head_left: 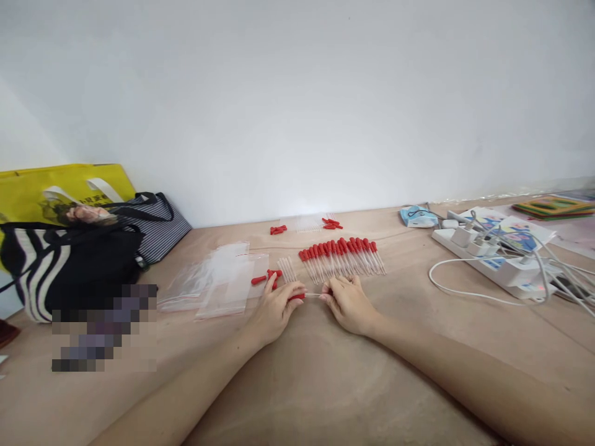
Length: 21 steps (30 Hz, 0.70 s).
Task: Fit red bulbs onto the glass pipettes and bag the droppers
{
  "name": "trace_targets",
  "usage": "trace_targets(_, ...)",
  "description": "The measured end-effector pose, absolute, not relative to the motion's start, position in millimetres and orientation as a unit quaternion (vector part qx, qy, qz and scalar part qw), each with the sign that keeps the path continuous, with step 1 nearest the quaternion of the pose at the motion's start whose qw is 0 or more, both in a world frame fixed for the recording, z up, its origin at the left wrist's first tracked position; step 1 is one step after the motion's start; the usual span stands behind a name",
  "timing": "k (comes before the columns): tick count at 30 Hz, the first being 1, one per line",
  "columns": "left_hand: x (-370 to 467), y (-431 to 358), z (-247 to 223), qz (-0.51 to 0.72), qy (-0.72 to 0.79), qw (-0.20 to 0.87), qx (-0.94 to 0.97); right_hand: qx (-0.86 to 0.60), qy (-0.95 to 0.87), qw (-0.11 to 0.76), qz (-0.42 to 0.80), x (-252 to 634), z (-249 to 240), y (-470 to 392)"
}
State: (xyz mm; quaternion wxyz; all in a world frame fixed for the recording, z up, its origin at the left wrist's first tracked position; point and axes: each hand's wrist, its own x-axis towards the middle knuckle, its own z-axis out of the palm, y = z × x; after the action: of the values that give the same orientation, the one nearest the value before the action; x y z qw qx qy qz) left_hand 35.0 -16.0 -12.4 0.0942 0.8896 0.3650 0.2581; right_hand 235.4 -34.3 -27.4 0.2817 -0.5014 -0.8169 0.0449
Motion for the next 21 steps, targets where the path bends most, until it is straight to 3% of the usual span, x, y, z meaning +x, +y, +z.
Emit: trace_targets(21,37.2,-21.6,-10.0,0.266,0.366,0.150,0.879,-0.447,-0.849,0.278,0.055,238.3,-21.1,-38.7)
